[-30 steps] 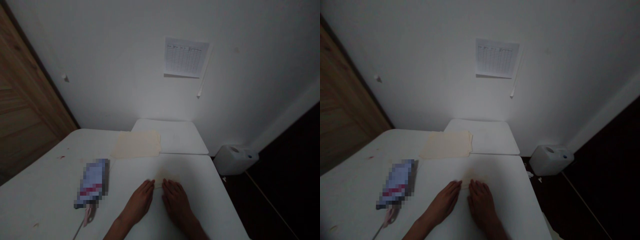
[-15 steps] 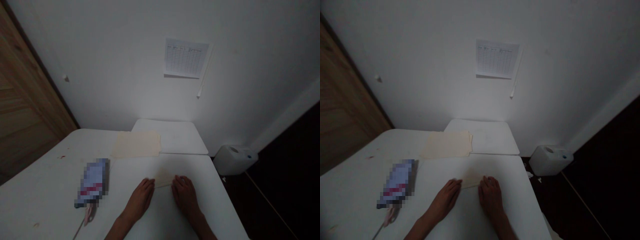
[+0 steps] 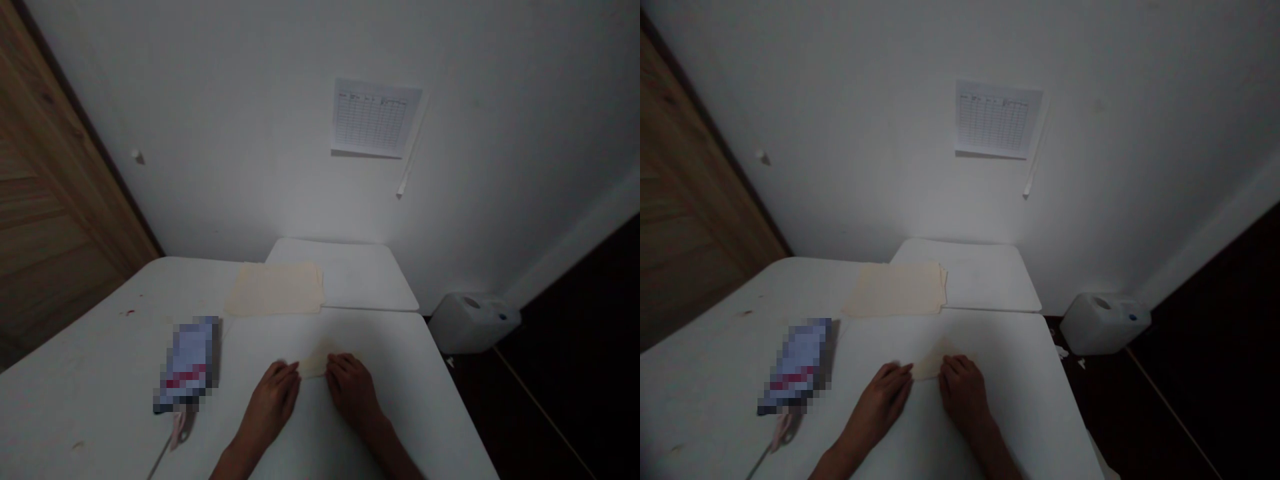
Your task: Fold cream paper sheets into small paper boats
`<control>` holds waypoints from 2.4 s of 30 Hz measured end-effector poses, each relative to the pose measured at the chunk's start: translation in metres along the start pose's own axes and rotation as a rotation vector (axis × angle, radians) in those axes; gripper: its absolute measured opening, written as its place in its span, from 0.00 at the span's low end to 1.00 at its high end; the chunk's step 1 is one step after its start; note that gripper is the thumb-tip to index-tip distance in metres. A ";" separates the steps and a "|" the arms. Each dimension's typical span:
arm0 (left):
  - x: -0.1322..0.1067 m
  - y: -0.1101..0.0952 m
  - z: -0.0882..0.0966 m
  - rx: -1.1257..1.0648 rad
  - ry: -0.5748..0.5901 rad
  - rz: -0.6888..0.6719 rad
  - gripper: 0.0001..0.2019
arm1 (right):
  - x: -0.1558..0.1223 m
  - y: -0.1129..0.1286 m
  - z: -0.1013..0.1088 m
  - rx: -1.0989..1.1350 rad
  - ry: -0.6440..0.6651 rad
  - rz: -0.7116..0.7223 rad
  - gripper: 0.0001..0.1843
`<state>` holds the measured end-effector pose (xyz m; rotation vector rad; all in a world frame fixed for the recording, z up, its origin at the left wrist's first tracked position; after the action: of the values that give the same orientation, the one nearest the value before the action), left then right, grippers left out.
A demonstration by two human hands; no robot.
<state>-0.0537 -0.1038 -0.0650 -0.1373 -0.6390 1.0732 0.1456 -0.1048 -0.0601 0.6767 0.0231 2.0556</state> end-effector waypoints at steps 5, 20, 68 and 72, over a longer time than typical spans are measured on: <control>0.003 0.006 0.000 -0.042 -0.112 0.097 0.11 | 0.014 0.006 -0.004 -0.092 0.061 -0.081 0.08; 0.015 0.024 -0.021 -0.158 -0.132 0.238 0.15 | 0.032 0.007 -0.008 -0.007 0.247 0.088 0.16; -0.022 0.002 -0.021 0.192 0.101 -0.153 0.31 | 0.024 0.008 -0.015 0.030 0.208 0.055 0.17; -0.027 -0.003 -0.020 0.241 0.095 -0.145 0.30 | 0.025 0.009 -0.013 0.034 0.225 0.070 0.17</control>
<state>-0.0490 -0.1242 -0.0914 0.0664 -0.4236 0.9891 0.1224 -0.0866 -0.0570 0.4702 0.1663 2.1946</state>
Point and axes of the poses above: each hand's wrist, its own x-axis towards the middle knuckle, its own z-axis out of the back of the hand, y = z × x, the point moved 2 cm from there along x, towards the middle knuckle, and after that the axes turned 7 degrees about z, right-handed, at the moved point
